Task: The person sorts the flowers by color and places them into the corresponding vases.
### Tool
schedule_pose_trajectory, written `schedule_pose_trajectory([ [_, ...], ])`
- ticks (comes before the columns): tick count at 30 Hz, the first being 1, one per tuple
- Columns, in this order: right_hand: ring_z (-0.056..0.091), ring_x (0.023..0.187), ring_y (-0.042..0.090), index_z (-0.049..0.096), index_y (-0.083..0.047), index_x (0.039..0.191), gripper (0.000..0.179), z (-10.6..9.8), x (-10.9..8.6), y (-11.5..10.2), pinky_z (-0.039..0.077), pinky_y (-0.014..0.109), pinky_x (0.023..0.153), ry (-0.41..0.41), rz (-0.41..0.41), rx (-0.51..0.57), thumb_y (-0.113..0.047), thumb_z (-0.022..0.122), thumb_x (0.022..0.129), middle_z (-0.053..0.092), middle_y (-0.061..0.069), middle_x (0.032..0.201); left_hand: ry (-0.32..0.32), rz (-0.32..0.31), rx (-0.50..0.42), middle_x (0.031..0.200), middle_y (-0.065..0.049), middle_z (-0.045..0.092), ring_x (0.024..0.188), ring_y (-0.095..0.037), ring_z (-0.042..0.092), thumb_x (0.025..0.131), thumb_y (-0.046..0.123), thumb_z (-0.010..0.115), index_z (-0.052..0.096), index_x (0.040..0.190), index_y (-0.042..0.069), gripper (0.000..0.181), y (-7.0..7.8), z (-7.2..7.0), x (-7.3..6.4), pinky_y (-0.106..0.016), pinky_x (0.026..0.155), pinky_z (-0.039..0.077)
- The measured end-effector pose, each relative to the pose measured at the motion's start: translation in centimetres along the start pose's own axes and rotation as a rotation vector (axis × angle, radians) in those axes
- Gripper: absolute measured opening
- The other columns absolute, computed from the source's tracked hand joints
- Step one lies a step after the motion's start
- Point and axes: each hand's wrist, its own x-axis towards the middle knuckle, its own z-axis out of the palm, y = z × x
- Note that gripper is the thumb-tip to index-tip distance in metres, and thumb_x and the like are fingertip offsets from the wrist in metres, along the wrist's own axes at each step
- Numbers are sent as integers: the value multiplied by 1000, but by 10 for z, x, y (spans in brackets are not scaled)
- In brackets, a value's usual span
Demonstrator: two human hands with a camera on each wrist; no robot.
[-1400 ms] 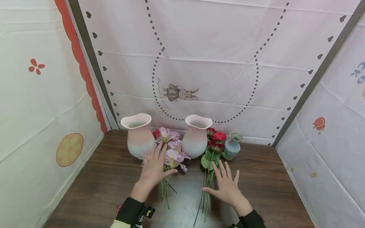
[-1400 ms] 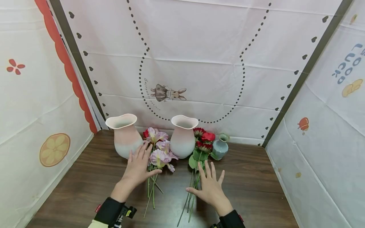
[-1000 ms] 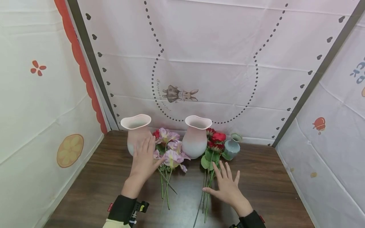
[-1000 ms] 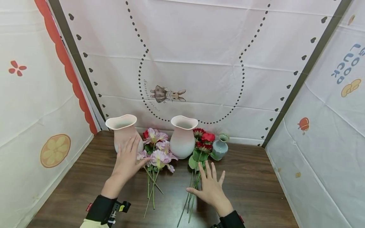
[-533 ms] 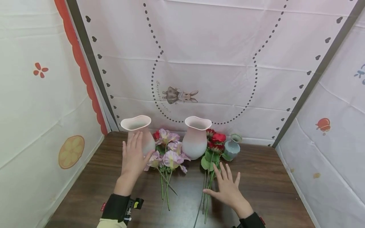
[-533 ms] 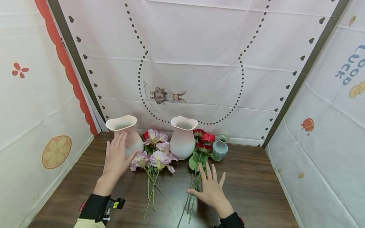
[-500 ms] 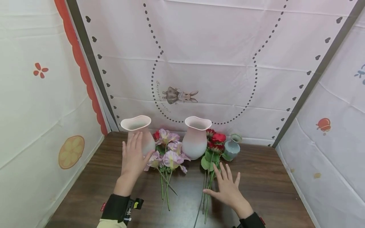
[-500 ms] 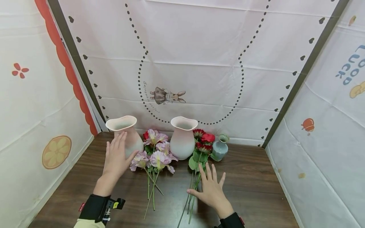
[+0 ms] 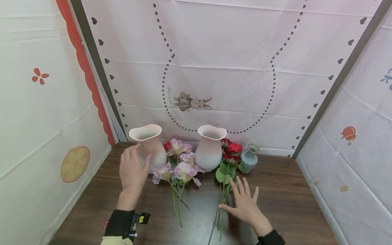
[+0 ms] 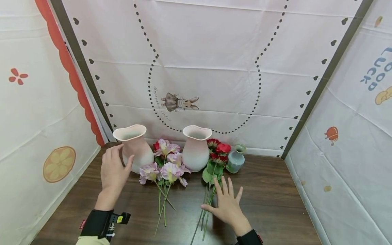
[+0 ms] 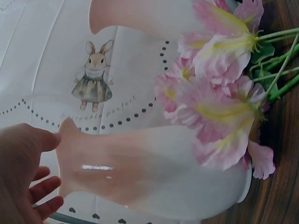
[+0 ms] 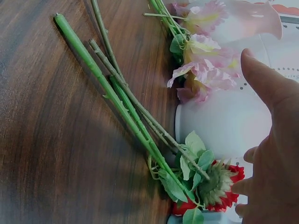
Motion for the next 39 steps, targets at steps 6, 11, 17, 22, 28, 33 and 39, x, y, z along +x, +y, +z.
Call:
schedule_pose_trajectory([
  [6,3,153,47,21,-19,160,107,-1,0,0,-9,83,109,-19,13,10,-70,68,79,12,20,167,54,-67,-34,139,-25,43,128,-42,46,93,25,71,38,141,0,63,-8,-7,11,-59,94,52],
  [11,4,153,47,21,-19,160,105,1,1,0,-6,84,109,-16,16,-12,-66,70,80,12,19,167,40,-101,-72,145,-24,38,135,-42,42,91,29,72,32,147,3,73,-16,-10,21,-60,100,50],
  [17,3,153,47,21,-18,160,105,1,0,-1,-7,84,108,-14,15,-7,-66,70,80,12,20,167,-52,-150,-111,160,-22,27,148,-41,29,91,36,72,20,156,7,88,-25,-10,27,-64,111,39],
  [22,4,153,47,21,-18,160,105,2,-1,1,-6,84,109,-15,17,-13,-66,70,80,13,20,167,-135,-204,-170,165,-22,16,152,-42,18,91,41,71,7,160,10,99,-29,-6,30,-67,115,32],
  [28,2,153,47,21,-18,160,105,1,-2,1,-9,84,108,-25,24,2,-66,70,80,12,19,167,-160,-223,-242,164,-26,14,152,-46,16,88,42,74,3,159,7,106,-31,2,36,-69,115,29],
  [33,0,154,47,22,-17,160,105,1,-3,1,-11,83,108,-28,29,13,-65,70,80,11,19,167,-178,-236,-260,164,-26,12,151,-48,15,86,42,76,1,159,7,110,-34,8,41,-69,117,26],
  [39,0,154,46,22,-17,160,106,1,-3,0,-11,83,108,-28,31,6,-67,70,79,11,20,167,-203,-253,-294,165,-25,9,152,-47,14,85,41,78,1,160,8,113,-38,13,43,-67,119,24],
])
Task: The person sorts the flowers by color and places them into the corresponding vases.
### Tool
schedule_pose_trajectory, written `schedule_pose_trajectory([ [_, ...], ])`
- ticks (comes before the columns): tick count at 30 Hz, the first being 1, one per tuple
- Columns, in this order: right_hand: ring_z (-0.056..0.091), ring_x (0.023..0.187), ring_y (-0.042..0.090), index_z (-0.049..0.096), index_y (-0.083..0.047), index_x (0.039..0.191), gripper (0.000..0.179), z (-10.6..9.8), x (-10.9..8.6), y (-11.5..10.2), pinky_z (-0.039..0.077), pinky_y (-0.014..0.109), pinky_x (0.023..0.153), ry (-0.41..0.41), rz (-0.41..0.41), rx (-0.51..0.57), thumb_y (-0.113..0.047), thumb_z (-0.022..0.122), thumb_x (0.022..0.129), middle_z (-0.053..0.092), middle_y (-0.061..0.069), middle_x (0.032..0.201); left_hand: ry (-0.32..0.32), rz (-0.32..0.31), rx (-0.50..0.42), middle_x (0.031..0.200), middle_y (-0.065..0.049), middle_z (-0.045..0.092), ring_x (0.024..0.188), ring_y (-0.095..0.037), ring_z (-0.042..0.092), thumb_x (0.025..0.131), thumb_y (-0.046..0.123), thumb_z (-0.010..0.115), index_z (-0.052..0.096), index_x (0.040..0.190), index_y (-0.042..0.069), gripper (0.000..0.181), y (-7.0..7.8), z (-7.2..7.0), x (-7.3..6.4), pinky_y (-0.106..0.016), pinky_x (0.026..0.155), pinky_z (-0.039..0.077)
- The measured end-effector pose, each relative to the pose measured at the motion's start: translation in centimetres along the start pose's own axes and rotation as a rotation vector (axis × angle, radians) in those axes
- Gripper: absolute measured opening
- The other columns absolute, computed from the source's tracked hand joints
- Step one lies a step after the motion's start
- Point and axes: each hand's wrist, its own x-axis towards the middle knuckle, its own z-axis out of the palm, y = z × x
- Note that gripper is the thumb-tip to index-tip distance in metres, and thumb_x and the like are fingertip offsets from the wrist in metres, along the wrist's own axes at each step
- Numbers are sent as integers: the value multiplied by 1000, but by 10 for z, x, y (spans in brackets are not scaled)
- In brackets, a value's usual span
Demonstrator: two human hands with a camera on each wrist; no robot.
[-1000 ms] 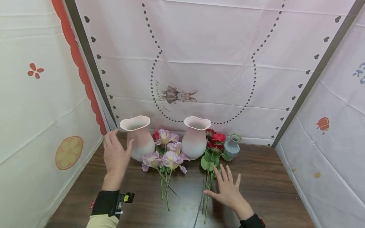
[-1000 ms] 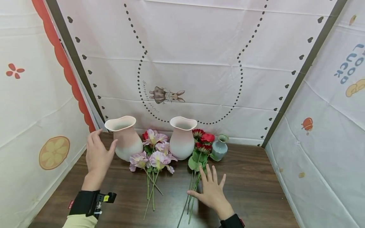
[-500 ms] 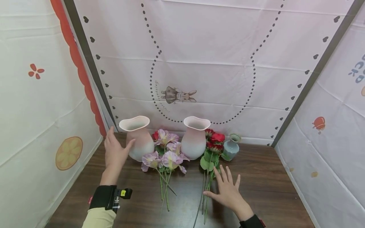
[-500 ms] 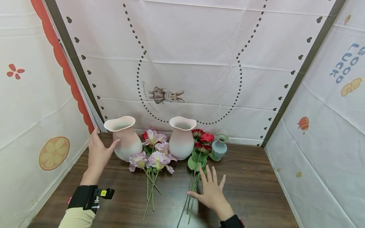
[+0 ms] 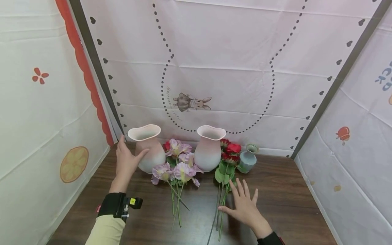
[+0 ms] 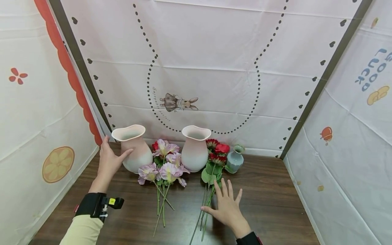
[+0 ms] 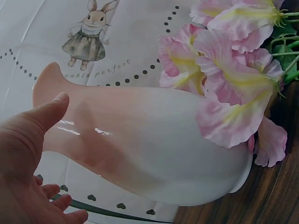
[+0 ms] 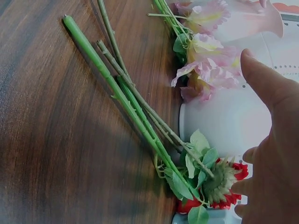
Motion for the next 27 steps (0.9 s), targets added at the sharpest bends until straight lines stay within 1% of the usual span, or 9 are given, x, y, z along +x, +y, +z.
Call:
schedule_pose_trajectory([
  [4,1,154,46,22,-17,160,107,1,0,0,-10,84,108,0,0,0,-68,69,79,11,19,167,-15,-11,-26,166,-24,9,153,-45,13,85,41,78,1,160,9,112,-3,2,2,-66,121,22],
  [9,1,154,46,22,-18,160,108,1,0,1,-9,84,108,-5,0,3,-71,67,78,12,19,167,-33,-8,-45,166,-24,11,153,-44,14,85,41,78,3,160,10,111,-8,6,5,-64,122,20],
  [17,2,154,46,23,-17,159,104,2,-1,2,-9,84,108,2,0,4,-67,70,80,12,19,167,-77,-33,-44,166,-24,11,153,-45,14,85,46,76,3,160,9,111,-13,12,8,-65,121,21],
  [20,2,154,46,24,-17,159,104,3,-1,3,-9,84,108,5,0,5,-65,71,80,12,19,167,-90,-21,-42,164,-26,16,151,-46,18,86,45,76,6,160,6,109,-15,15,9,-65,121,22],
  [24,3,154,46,24,-17,159,104,4,-2,3,-8,84,109,7,3,0,-65,71,80,13,19,167,-97,11,-39,160,-30,24,148,-47,25,85,41,77,11,158,3,106,-18,19,9,-65,120,26],
  [27,3,153,46,24,-17,159,105,4,-3,2,-8,83,109,6,5,-4,-66,70,79,14,19,167,-101,19,-47,158,-31,27,147,-48,27,85,40,78,13,158,1,105,-20,22,9,-65,119,27],
])
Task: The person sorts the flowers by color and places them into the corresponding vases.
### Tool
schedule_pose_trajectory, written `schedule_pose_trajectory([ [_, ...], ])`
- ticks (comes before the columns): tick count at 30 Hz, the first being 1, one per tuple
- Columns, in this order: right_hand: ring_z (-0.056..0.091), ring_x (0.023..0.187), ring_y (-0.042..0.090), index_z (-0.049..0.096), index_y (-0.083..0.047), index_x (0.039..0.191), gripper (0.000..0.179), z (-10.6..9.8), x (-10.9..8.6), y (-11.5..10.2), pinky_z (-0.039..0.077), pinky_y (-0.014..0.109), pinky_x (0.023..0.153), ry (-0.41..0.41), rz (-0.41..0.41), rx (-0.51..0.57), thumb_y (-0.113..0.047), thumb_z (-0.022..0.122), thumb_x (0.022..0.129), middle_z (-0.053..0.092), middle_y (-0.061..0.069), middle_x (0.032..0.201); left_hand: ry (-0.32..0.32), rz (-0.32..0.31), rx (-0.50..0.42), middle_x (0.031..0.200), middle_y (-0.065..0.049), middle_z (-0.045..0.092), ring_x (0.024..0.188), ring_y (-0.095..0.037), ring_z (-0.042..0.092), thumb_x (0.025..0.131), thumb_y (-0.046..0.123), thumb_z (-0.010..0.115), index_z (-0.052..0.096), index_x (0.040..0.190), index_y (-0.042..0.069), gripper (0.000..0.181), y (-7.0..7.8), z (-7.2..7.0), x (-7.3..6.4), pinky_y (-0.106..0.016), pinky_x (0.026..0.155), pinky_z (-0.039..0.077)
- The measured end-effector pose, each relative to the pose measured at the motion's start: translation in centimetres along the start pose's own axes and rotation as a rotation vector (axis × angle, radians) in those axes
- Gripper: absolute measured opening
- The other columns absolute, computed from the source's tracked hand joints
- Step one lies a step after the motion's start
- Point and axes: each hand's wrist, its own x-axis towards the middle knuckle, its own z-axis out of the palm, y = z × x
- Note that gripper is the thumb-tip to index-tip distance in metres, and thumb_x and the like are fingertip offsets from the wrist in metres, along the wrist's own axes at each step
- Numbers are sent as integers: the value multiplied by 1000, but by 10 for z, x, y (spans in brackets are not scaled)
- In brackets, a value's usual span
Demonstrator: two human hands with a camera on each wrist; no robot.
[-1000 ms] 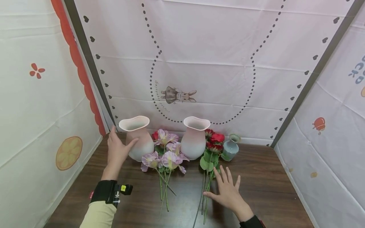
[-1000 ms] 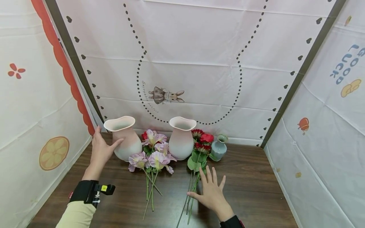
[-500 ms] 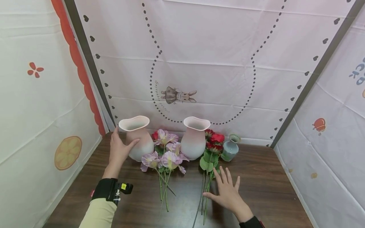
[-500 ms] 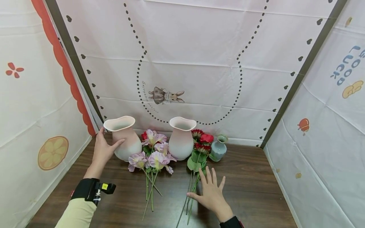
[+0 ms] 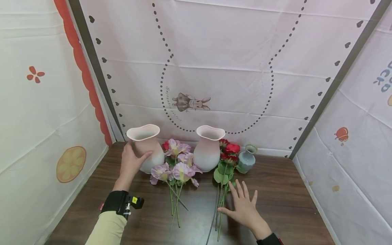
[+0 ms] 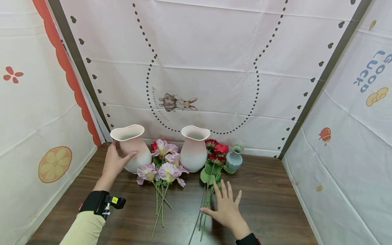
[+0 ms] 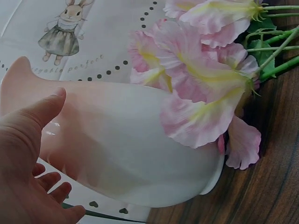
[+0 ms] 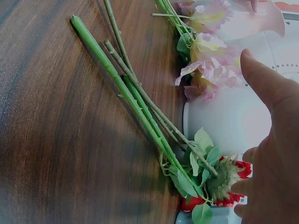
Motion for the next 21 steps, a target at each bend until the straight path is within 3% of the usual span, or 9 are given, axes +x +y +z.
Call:
schedule_pose_trajectory([
  [13,9,152,47,27,-16,158,104,9,-2,8,-7,83,109,77,-40,9,-66,70,78,20,20,165,-27,12,-5,157,-31,29,145,-48,30,88,41,74,9,159,4,103,-2,6,0,-64,118,29],
  [21,7,152,48,29,-12,157,104,7,-2,7,-9,83,109,48,-22,16,-65,72,78,18,21,165,-28,8,-34,157,-30,29,146,-47,31,88,39,75,12,158,3,101,-3,10,0,-63,119,30],
])
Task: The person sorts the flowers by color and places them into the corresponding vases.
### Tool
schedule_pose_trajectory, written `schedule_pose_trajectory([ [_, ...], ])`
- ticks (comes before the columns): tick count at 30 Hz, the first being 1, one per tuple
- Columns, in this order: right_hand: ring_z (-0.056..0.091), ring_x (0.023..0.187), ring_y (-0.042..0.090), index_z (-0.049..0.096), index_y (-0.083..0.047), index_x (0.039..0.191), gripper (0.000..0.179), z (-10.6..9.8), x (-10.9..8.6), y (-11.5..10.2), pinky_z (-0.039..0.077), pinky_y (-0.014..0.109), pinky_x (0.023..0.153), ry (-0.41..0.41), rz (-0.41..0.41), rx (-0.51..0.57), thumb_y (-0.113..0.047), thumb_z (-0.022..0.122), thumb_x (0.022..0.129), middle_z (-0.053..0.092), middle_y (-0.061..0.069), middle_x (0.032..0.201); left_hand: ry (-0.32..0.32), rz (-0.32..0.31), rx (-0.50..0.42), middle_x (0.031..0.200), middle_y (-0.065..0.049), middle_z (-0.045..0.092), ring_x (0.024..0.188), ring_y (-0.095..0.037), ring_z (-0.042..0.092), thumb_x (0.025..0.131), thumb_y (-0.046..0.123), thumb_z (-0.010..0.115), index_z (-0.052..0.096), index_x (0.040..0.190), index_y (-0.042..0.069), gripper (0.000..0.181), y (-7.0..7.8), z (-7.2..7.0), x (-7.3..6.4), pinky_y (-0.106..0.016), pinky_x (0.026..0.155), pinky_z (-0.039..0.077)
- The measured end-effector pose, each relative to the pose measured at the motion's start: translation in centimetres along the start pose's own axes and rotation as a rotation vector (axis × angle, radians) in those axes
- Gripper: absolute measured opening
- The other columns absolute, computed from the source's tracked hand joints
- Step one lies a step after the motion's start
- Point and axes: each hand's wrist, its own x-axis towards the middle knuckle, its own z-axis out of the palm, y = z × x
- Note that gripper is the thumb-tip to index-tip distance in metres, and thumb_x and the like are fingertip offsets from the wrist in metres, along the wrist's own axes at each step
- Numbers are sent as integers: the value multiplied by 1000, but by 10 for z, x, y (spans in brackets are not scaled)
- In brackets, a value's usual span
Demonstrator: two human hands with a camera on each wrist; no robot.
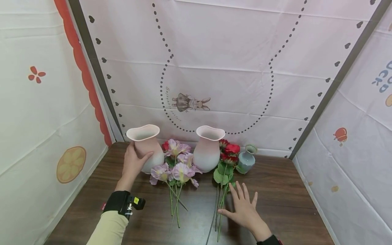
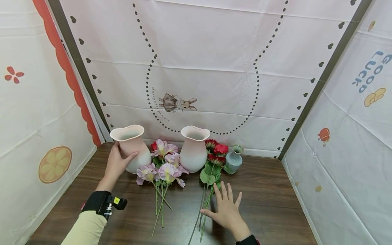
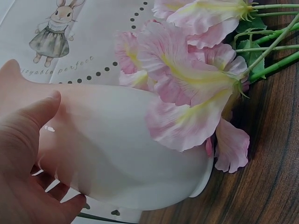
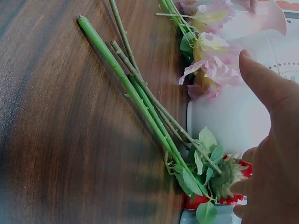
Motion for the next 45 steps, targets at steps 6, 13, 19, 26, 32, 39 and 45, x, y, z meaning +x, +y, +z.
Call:
schedule_pose_trajectory([
  [6,10,151,49,29,-11,156,104,0,-1,0,-5,84,109,-6,2,-13,-66,71,78,20,22,164,9,8,-4,157,-30,29,146,-46,30,88,38,75,12,158,3,101,-2,1,0,-62,120,29],
  [13,7,153,47,24,-16,159,105,-3,-1,-3,-5,83,110,-60,39,-17,-66,71,79,18,20,166,15,15,-3,156,-31,28,147,-46,29,88,32,76,11,158,1,100,-3,3,0,-61,121,28],
  [19,8,153,47,25,-15,159,106,0,-1,-2,-4,84,109,-70,49,-18,-67,71,79,18,20,165,19,3,2,157,-31,27,147,-46,29,89,30,76,11,158,1,99,-3,3,0,-60,121,27],
  [26,9,153,47,25,-15,159,106,2,0,-1,-4,84,109,-80,57,-18,-67,71,78,19,19,165,20,11,11,156,-31,29,145,-46,31,88,32,77,12,158,2,100,-4,1,-1,-62,120,28],
  [32,10,152,48,27,-14,158,105,5,1,0,-1,84,109,-74,45,-7,-64,73,78,22,20,164,20,26,20,155,-31,31,144,-47,33,86,34,78,14,157,2,101,-7,0,1,-62,119,30],
  [39,22,149,48,34,-11,154,96,8,5,-2,15,82,110,0,3,3,-54,77,80,33,24,158,20,10,20,154,-31,32,143,-47,34,85,34,79,16,156,1,101,-6,-1,2,-62,118,31],
  [45,41,138,49,41,-3,149,81,11,14,-6,41,65,109,103,10,54,-38,78,85,46,28,147,17,-1,18,154,-30,33,143,-46,35,85,35,79,17,156,2,101,-6,-2,2,-62,118,32],
])
